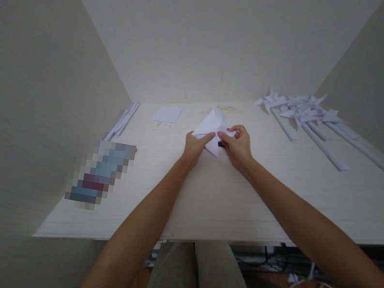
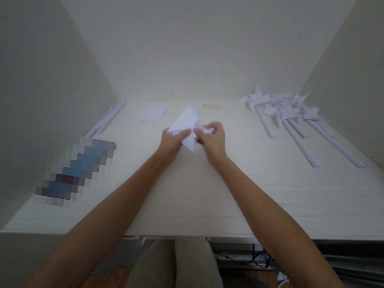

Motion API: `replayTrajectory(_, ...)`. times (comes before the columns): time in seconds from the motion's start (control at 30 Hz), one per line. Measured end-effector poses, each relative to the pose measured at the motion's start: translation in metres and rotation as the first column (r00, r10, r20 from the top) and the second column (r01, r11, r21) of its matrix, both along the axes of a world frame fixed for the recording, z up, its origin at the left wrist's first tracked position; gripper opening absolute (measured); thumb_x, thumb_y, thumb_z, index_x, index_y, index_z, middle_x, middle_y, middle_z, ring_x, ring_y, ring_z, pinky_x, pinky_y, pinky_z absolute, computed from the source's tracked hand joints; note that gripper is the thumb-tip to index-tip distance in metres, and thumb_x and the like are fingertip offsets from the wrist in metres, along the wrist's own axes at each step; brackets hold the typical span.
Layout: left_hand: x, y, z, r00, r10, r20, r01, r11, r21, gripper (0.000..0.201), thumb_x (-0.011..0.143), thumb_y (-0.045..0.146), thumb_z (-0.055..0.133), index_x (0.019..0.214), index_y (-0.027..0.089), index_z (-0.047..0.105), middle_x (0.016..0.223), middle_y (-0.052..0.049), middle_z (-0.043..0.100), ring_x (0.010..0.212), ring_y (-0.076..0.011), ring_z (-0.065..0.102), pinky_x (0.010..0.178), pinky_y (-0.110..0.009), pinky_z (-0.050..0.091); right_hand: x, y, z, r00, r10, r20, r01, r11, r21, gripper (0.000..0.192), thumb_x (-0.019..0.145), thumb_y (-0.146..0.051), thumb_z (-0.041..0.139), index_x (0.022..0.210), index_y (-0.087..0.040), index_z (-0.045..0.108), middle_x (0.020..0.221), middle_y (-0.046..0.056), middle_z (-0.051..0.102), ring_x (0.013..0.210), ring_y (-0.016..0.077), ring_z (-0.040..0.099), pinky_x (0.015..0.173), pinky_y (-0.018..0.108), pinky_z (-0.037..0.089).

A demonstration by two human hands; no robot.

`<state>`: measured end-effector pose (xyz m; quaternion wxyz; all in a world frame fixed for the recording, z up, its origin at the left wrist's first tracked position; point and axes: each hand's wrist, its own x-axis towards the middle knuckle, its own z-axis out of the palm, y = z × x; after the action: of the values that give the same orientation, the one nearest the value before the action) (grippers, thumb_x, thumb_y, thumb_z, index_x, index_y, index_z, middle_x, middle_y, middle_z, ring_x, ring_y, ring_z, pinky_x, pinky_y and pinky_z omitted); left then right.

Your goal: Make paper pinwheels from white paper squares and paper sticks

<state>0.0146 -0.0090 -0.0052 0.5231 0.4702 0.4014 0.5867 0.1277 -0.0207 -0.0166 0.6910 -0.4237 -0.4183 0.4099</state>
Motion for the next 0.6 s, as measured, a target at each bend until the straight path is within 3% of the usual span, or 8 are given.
replayTrajectory(0.2,0.0,0.0,0.0,1.0,-0.008,0.007,0.009,1.0,-0.015,0.031,0.047,0.022,0.071,0.073,0.008,0.063,0.074,-0.009,0.065,0.064,-0.0156,0.059,0.063,-0.029,0.046,0.001,0.002,-0.001,0.999,0.011,-0.031,-0.01,1.0,0.029,0.044,0.051,-0.022,0.066,0.079,-0.025,0.032,0.077,-0.007,0.046,0.055,0.0054,0.049,0.049,0.02,0.043)
replayTrajectory(0.43,-0.005,0.0,0.006,0.951,-0.266,0.157,0.279,0.958,-0.064,0.023,0.053,0.025,0.067,0.069,0.01,0.06,0.068,-0.005,0.063,0.061,-0.0133,0.057,0.06,-0.027,0.045,0.012,0.004,0.005,0.984,0.104,-0.143,-0.109,0.994,-0.027,0.059,0.046,-0.017,0.068,0.088,-0.028,0.029,0.08,-0.007,0.043,0.056,0.0063,0.05,0.046,0.019,0.043)
replayTrajectory(0.6,-0.01,0.001,0.009,0.925,-0.334,0.179,0.347,0.937,-0.043,0.023,0.056,0.03,0.063,0.068,0.011,0.06,0.063,-0.003,0.062,0.056,-0.012,0.055,0.055,-0.025,0.042,0.018,0.0,0.009,0.957,0.271,-0.108,-0.277,0.96,-0.049,0.064,0.044,-0.015,0.069,0.092,-0.029,0.029,0.078,-0.008,0.044,0.061,0.0071,0.052,0.052,0.021,0.045)
